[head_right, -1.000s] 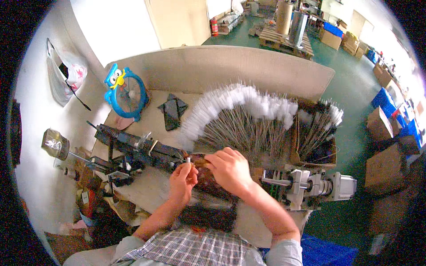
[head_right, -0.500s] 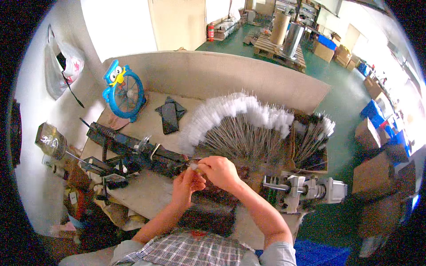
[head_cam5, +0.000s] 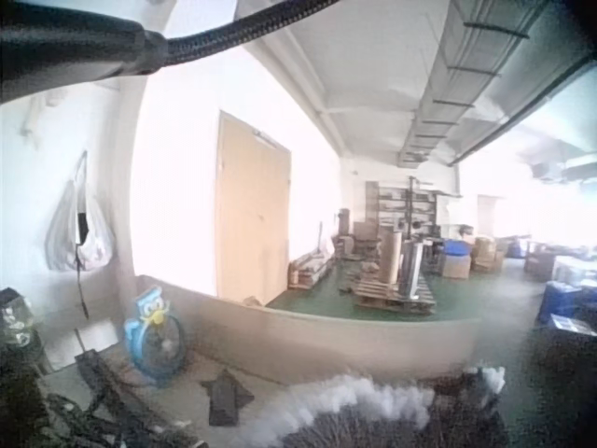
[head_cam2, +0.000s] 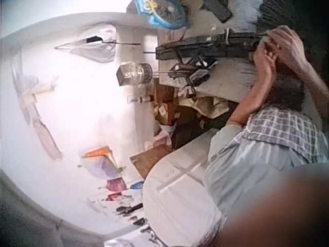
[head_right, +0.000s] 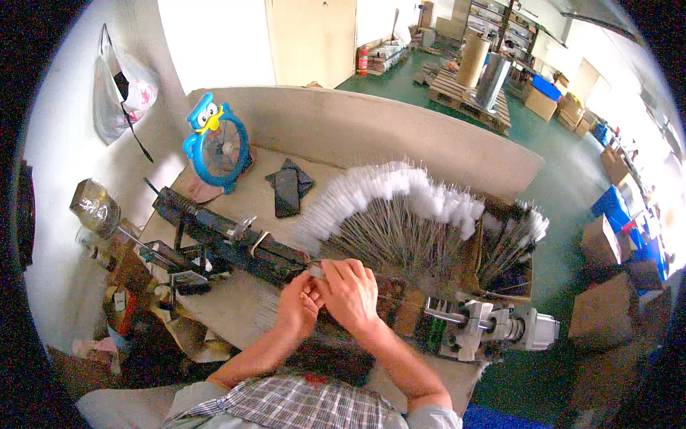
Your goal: Using a manual assembly machine to attach components to industrial brushes or swabs.
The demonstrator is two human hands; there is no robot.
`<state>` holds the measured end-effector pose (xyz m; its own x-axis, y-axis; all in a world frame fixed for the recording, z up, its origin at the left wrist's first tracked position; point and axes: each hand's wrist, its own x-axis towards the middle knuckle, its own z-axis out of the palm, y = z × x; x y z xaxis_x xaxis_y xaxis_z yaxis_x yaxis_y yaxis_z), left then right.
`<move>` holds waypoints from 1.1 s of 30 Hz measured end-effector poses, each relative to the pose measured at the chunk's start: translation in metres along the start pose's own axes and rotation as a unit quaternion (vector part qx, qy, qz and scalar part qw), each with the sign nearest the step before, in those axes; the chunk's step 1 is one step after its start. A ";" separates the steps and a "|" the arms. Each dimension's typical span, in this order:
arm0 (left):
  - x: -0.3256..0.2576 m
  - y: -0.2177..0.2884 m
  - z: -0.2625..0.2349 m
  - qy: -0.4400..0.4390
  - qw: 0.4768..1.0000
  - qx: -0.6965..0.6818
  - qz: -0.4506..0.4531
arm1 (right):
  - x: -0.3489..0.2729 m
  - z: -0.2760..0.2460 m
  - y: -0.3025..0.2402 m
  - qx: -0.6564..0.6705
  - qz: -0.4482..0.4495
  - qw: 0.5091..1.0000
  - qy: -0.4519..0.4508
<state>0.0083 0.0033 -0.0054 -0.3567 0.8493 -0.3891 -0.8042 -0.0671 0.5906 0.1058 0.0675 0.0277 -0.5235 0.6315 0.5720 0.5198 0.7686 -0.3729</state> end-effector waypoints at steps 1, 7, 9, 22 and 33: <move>0.001 -0.001 0.001 0.001 1.000 0.003 0.001 | -0.001 -0.003 0.001 0.011 -0.014 1.000 0.015; -0.001 -0.002 0.006 0.030 0.997 -0.005 0.065 | -0.001 -0.012 0.003 0.009 -0.067 0.998 0.007; -0.003 0.000 0.011 0.035 0.998 0.000 0.059 | -0.003 -0.012 0.006 0.021 -0.058 0.998 0.001; 0.000 -0.003 0.004 0.015 0.998 -0.012 0.054 | -0.004 -0.015 0.004 0.047 -0.032 0.998 -0.014; -0.009 0.004 0.016 0.026 0.999 -0.005 0.037 | -0.007 -0.016 0.002 0.044 -0.015 0.999 0.020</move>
<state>0.0156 0.0036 0.0117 -0.4389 0.8137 -0.3812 -0.7794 -0.1337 0.6120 0.1214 0.0635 0.0349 -0.5100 0.6042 0.6123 0.4413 0.7948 -0.4167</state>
